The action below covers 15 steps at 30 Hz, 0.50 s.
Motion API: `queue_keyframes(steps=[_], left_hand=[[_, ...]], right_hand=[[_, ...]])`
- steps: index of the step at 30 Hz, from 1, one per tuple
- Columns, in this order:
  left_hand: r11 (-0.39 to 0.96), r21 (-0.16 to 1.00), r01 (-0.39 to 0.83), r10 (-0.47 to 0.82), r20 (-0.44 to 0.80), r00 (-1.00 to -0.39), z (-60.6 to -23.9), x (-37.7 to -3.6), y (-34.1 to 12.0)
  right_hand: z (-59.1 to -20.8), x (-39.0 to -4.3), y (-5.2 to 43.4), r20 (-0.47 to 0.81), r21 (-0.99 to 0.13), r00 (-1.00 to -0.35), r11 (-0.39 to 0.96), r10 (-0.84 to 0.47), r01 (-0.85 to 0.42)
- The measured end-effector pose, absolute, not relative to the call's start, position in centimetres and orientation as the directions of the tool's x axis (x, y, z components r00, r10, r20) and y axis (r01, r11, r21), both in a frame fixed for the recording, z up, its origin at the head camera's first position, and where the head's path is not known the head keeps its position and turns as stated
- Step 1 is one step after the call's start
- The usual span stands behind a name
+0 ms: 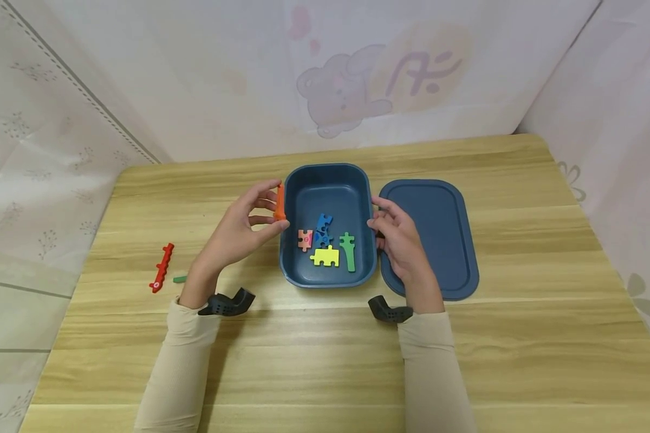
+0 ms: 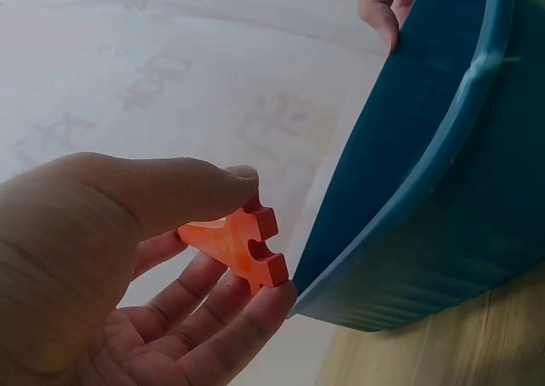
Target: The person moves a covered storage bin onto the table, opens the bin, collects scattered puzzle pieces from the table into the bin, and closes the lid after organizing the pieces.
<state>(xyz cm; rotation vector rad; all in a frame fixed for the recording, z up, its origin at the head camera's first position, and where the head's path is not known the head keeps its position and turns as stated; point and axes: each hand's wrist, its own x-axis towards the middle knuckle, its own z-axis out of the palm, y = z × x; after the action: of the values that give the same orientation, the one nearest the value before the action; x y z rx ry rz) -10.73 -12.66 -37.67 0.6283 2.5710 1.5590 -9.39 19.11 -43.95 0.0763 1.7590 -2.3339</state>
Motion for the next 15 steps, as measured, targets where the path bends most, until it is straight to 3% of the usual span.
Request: queue_keyframes(steps=[15], left_hand=[[0.394, 0.853, 0.341, 0.403, 0.173, -0.899, -38.4, -10.6, -11.3]], right_hand=[[-43.9, -9.3, 19.2, -0.176, -0.946, -0.974, -0.251, -0.143, 0.207]])
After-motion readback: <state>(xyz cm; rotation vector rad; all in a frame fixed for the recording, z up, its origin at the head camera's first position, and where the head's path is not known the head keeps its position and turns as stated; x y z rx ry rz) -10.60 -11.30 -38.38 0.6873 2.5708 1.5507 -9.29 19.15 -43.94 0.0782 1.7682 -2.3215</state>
